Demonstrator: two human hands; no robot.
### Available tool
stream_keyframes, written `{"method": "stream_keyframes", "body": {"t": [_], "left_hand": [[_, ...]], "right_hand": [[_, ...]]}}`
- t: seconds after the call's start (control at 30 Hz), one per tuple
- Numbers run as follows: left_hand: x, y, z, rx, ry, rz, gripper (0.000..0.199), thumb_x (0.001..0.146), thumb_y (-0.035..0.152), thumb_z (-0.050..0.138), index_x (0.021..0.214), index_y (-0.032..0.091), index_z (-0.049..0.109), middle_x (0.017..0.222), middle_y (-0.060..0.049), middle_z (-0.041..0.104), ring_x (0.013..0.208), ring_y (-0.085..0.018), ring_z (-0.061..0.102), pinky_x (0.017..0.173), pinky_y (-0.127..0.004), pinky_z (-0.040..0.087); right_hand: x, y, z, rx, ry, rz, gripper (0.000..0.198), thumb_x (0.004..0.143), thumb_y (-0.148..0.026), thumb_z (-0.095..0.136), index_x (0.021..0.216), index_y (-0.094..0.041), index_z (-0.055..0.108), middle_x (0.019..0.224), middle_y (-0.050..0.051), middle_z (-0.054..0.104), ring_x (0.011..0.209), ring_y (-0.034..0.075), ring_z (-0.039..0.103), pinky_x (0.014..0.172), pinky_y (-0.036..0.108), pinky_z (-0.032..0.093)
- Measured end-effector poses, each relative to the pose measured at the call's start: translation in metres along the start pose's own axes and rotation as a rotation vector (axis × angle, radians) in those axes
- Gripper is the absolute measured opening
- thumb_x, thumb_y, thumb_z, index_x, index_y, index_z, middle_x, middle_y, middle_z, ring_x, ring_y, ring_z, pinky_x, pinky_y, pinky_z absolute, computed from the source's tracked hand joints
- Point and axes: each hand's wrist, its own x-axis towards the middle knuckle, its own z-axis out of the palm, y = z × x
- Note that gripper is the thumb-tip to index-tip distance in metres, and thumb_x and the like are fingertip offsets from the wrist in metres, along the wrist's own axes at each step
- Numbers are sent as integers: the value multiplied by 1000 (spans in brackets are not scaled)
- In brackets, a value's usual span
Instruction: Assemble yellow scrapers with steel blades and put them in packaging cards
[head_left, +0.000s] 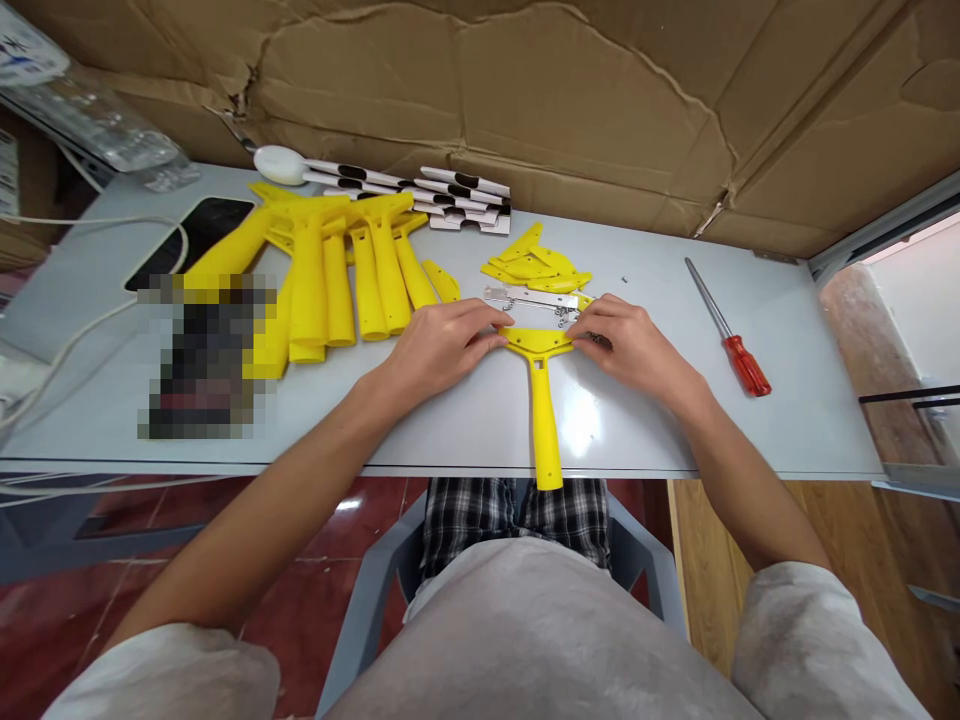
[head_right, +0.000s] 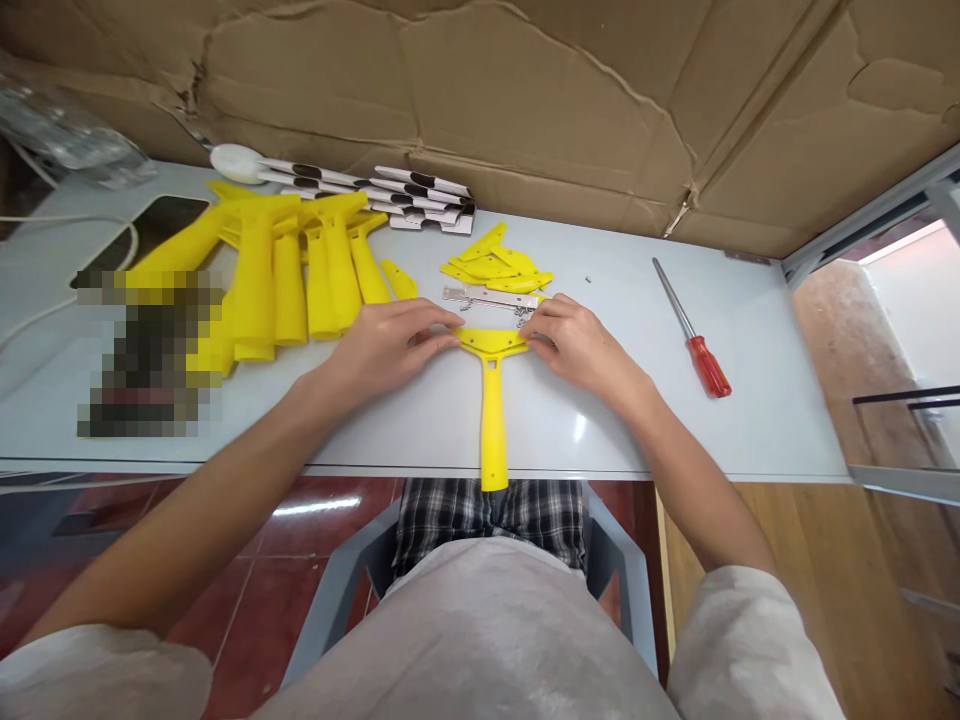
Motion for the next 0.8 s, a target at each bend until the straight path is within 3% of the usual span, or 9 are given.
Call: {"method": "stream_keyframes", "body": {"t": [0.6, 0.8], "left_hand": [[0, 2, -9, -39, -54, -2, 27, 110, 32, 62, 118, 22, 85, 119, -11, 87, 113, -29, 81, 104, -45, 63], [-1, 1, -11, -44, -66, 21, 28, 109, 38, 65, 122, 25, 86, 132, -10, 80, 114, -29, 79, 106, -46, 61]], "right_hand": [[-7, 0, -1, 13, -2, -5, 34, 101, -16, 52, 115, -18, 83, 114, 8, 78, 109, 19, 66, 99, 37, 54], [-10, -2, -2, 19, 0, -25, 40, 99, -37, 71, 135, -24, 80, 139, 10, 70, 128, 24, 63, 114, 45, 56]]}}
